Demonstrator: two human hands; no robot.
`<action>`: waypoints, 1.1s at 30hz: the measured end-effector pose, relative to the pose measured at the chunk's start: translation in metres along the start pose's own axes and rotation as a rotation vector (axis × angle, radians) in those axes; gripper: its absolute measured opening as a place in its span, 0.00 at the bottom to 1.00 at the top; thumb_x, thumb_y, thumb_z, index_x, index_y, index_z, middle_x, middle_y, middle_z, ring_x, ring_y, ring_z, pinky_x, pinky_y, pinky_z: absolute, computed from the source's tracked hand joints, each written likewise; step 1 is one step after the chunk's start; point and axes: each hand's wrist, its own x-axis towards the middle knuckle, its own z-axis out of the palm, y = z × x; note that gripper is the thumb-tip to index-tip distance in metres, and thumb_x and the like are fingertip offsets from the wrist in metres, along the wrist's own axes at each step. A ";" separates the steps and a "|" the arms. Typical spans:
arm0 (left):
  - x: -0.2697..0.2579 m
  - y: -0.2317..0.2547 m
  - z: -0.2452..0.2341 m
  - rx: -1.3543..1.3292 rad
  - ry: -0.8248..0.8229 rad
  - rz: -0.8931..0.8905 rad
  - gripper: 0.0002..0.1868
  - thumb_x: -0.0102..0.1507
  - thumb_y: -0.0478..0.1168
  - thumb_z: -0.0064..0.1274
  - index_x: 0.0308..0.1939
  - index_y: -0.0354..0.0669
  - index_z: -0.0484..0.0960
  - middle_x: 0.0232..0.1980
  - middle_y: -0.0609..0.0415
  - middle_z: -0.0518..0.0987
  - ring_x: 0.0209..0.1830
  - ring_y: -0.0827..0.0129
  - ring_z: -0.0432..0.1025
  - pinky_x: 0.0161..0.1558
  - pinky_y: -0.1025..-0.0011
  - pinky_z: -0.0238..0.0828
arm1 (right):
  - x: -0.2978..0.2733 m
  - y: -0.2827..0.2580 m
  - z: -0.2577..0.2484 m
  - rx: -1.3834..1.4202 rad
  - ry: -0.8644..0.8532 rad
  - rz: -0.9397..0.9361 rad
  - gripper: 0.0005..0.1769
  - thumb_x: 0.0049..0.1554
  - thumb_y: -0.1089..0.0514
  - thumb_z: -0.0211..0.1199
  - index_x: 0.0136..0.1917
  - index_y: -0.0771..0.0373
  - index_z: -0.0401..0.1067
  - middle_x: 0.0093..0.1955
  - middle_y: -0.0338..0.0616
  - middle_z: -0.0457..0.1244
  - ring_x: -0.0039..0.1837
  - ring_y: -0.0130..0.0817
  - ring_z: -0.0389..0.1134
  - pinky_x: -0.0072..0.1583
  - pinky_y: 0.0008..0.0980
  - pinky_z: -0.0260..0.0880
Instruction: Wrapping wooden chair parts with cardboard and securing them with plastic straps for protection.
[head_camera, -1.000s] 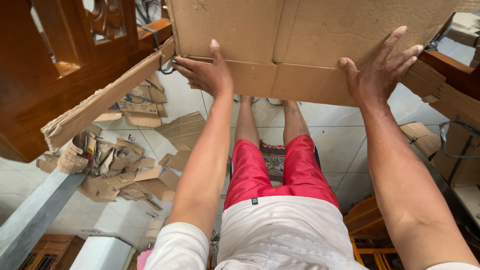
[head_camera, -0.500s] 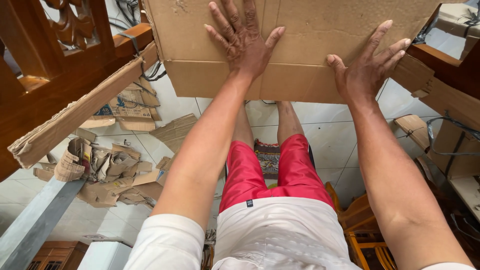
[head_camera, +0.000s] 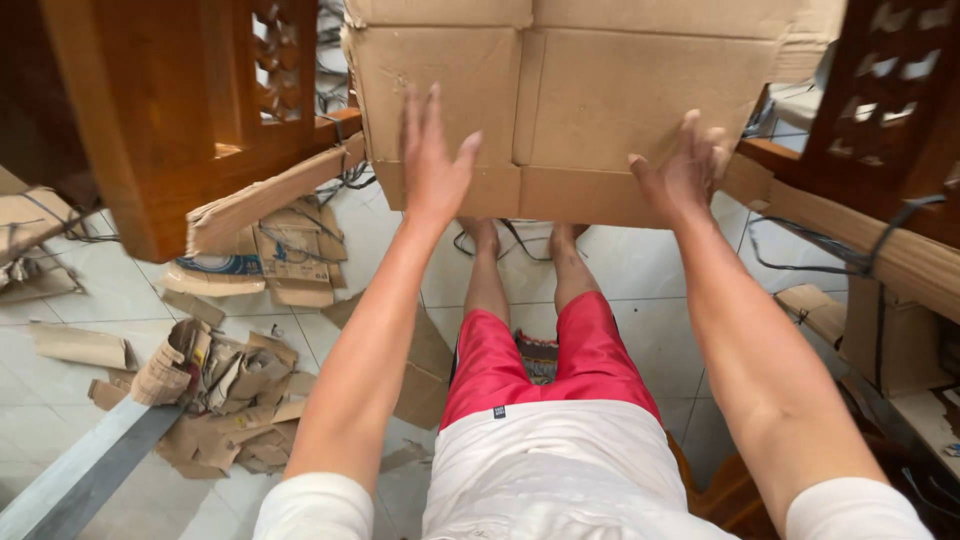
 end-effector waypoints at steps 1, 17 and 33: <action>-0.016 0.013 -0.030 -0.059 0.125 0.092 0.40 0.66 0.42 0.65 0.78 0.44 0.60 0.83 0.38 0.51 0.83 0.43 0.46 0.80 0.50 0.44 | 0.003 0.007 0.004 0.085 0.146 -0.274 0.52 0.59 0.43 0.66 0.83 0.55 0.37 0.80 0.72 0.33 0.83 0.67 0.32 0.79 0.59 0.36; -0.007 0.034 -0.310 0.286 0.119 -0.359 0.30 0.65 0.62 0.54 0.61 0.47 0.70 0.49 0.45 0.84 0.48 0.42 0.76 0.48 0.46 0.71 | -0.139 0.059 -0.239 0.075 0.942 -0.405 0.42 0.66 0.47 0.75 0.75 0.74 0.56 0.69 0.74 0.60 0.66 0.73 0.62 0.61 0.62 0.61; 0.006 0.012 -0.298 0.372 0.166 -0.345 0.30 0.65 0.66 0.53 0.53 0.44 0.75 0.39 0.43 0.83 0.37 0.44 0.78 0.37 0.49 0.77 | -0.073 0.092 -0.250 -0.118 0.913 -0.058 0.40 0.65 0.26 0.80 0.54 0.65 0.71 0.44 0.66 0.71 0.44 0.72 0.72 0.41 0.64 0.72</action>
